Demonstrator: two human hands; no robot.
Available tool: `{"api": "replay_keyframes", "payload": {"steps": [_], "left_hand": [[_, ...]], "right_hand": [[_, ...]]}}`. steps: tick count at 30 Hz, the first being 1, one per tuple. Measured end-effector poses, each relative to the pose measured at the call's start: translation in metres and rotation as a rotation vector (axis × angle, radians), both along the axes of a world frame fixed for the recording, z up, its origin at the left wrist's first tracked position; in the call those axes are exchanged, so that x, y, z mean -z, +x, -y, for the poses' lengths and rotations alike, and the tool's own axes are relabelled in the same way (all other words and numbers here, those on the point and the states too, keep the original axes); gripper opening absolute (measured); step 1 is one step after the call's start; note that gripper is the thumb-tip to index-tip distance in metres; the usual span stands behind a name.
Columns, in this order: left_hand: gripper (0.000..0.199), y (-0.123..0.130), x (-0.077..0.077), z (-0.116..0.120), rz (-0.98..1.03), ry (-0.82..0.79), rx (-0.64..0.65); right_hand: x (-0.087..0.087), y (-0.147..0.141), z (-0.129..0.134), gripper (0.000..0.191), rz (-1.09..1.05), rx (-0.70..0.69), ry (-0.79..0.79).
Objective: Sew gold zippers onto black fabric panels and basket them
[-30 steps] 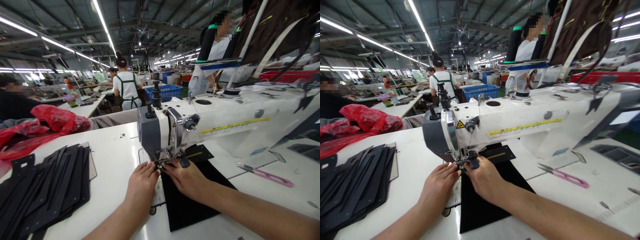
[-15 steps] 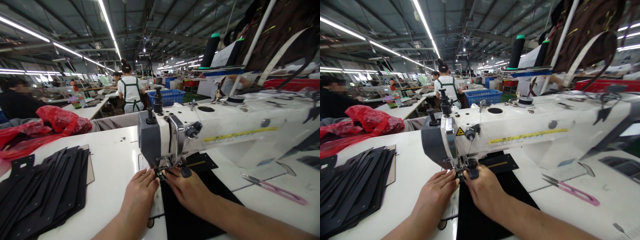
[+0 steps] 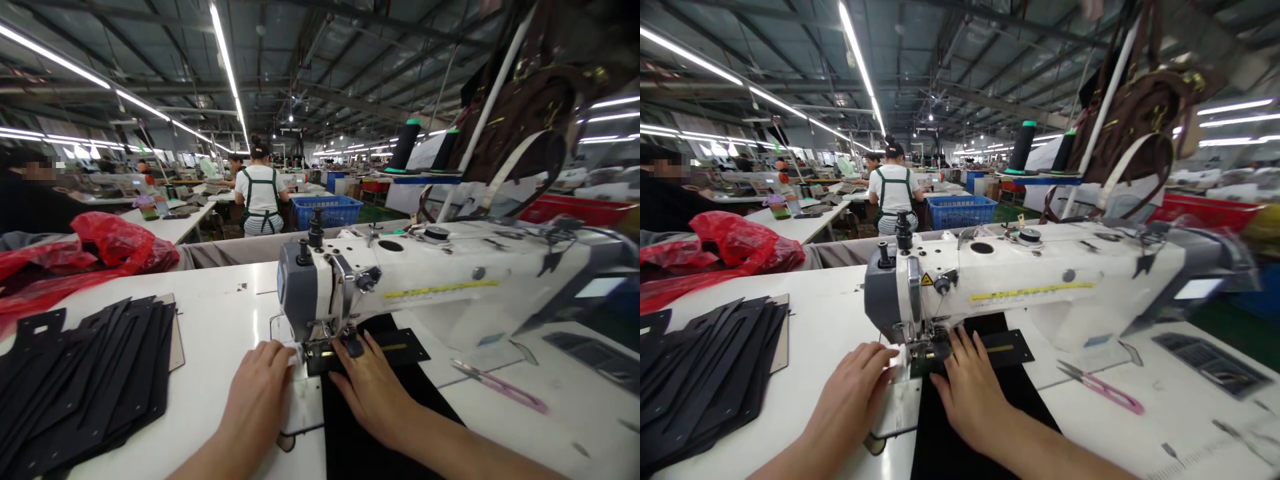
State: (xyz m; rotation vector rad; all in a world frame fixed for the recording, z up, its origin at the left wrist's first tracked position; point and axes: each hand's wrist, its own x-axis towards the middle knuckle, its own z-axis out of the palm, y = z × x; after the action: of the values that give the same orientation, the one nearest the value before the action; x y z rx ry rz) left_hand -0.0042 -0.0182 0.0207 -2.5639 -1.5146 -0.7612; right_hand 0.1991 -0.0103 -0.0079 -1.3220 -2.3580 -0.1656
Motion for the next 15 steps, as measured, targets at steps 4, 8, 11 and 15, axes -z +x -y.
{"api": "replay_keyframes", "payload": {"steps": [4,8,11,15], "left_hand": [[0.025,0.014,-0.009,0.023,-0.011,-0.065,-0.037],[0.025,0.037,-0.008,0.049,0.136,-0.249,0.019],[0.022,0.048,-0.006,0.075,0.443,-0.472,0.037],[0.007,0.037,-0.012,0.112,0.600,-0.608,-0.107]], "right_hand": [[0.008,0.019,0.039,0.053,0.103,0.120,0.055],[0.011,0.023,0.084,0.061,0.105,0.149,0.140],[0.017,0.023,0.112,0.064,0.082,0.092,0.218],[0.045,0.015,0.126,0.068,-0.044,-0.164,0.266]]}}
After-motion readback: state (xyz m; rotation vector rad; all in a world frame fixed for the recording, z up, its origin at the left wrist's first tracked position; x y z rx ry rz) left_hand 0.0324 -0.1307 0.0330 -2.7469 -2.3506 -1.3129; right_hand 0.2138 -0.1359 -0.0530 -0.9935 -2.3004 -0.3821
